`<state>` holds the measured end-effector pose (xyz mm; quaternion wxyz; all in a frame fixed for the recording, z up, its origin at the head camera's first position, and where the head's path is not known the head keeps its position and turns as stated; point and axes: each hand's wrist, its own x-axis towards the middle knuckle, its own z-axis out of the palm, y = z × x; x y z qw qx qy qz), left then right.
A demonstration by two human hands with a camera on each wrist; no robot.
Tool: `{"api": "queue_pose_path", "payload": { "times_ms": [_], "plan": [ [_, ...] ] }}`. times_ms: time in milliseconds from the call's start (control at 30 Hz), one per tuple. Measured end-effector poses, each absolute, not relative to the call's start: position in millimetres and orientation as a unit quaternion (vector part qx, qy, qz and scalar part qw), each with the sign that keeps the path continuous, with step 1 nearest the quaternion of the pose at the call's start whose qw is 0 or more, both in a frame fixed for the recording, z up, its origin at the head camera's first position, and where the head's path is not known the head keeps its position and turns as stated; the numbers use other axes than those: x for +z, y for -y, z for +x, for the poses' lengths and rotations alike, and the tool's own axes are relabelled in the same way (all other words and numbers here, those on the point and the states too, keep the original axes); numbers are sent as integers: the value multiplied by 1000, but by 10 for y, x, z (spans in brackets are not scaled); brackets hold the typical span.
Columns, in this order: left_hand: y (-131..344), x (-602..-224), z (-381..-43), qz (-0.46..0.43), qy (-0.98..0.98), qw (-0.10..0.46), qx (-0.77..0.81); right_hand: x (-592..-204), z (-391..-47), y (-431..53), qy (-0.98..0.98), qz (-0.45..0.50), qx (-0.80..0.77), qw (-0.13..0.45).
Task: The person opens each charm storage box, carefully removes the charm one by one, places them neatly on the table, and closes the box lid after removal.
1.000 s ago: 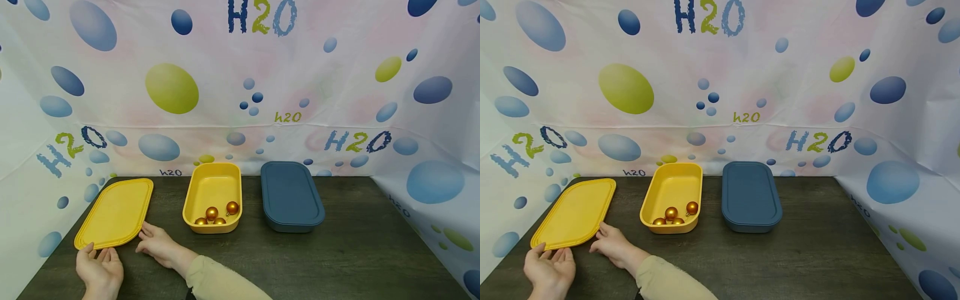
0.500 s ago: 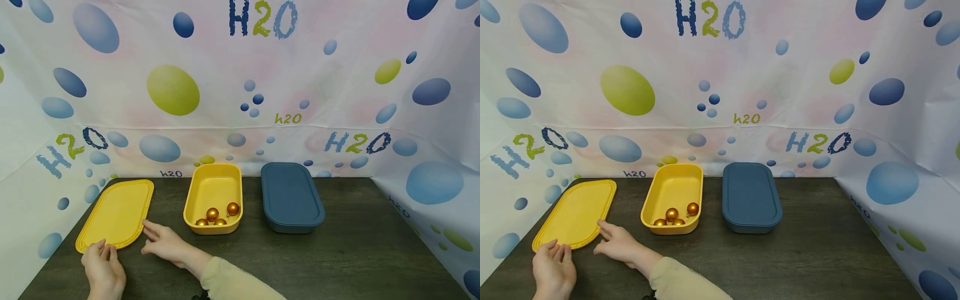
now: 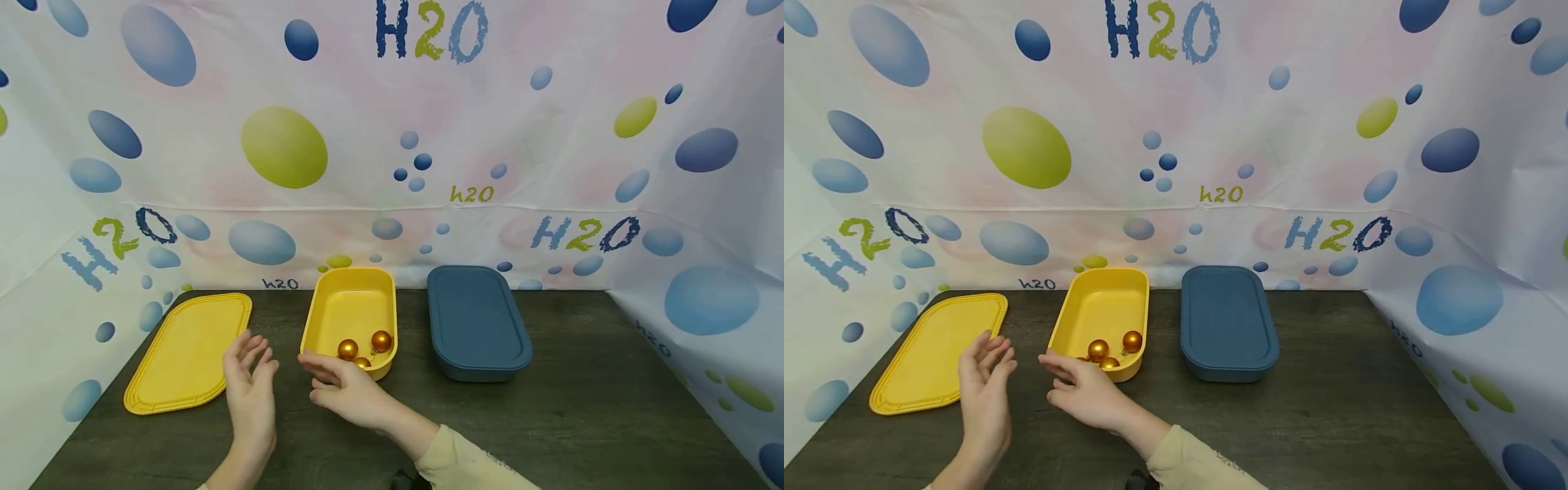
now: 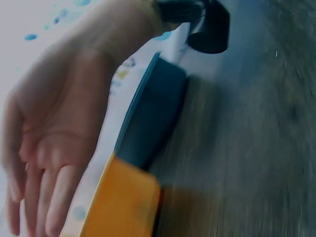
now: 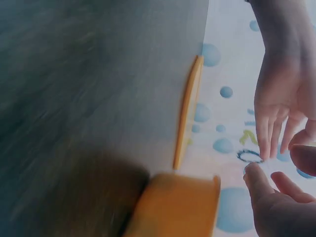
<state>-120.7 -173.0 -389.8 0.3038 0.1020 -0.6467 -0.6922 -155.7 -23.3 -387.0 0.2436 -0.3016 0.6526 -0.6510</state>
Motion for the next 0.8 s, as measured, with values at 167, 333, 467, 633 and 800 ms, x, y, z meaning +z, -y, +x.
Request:
{"api": "queue_pose_path", "payload": {
  "times_ms": [167,333,467,633,800],
  "plan": [
    [1412,-3911,-1255,30,678,282,-678,-3842,-1545,-72,-681,-290,-639,209],
    [1214,-3972,-1285,-4,690,226,-687,-3886,-1574,-476,-694,-281,-632,201],
    [1064,-4050,-1290,-24,695,181,-696,-3900,-1615,-791,-694,-262,-641,195],
    [844,-4165,-1304,-53,696,152,-700,-3877,-1665,-1065,-704,-262,-643,149],
    [639,-4196,-1350,-86,704,128,-693,-3831,-1693,-1250,-742,-248,-616,90]
  ]
}}
